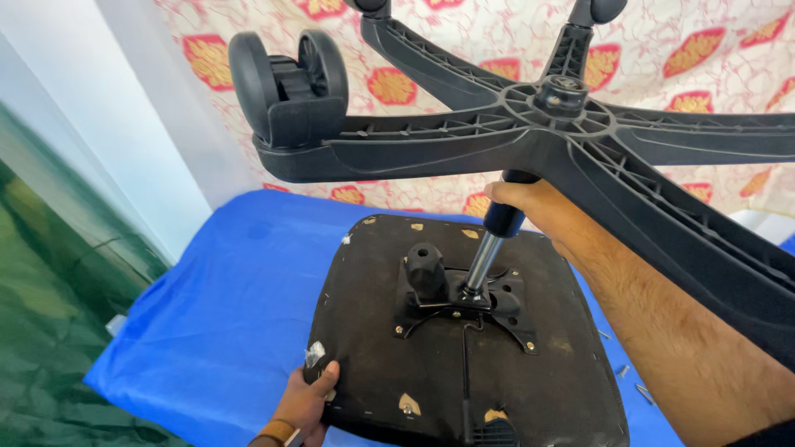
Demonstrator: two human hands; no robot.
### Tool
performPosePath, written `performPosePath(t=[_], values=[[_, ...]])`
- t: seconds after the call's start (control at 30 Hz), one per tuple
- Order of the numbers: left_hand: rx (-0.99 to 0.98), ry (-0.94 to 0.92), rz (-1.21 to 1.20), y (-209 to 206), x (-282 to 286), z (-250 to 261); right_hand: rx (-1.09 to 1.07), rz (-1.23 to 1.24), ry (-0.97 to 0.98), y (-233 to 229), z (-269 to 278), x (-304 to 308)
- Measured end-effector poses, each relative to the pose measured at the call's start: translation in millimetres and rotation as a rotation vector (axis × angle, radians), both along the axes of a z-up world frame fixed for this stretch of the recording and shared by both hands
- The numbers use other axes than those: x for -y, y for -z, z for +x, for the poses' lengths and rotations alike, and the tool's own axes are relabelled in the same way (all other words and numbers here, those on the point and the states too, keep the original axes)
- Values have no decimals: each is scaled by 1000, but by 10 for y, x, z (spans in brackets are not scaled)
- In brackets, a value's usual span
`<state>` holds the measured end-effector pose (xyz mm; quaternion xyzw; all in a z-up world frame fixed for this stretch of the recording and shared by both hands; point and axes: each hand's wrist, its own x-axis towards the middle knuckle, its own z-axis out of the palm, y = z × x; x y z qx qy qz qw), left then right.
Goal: The person attaches the base of an office chair to the seat using a screwdriver and screws. They insert each screw into the underside of the seat and tighten it, working around the central mounting area.
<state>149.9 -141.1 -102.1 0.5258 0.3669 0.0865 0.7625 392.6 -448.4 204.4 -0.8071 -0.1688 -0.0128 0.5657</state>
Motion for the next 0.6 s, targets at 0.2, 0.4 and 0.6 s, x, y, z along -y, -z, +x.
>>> performPosePath(t=[0.2, 0.4, 0.6], values=[[-300, 79, 143, 66, 419, 49, -63, -22, -30, 401, 172, 265], [-329, 158, 172, 149, 383, -4, -74, 8, -98, 418, -28, 289], [-638, 356, 619, -96, 352, 54, -89, -85, 153, 288, -474, 307]])
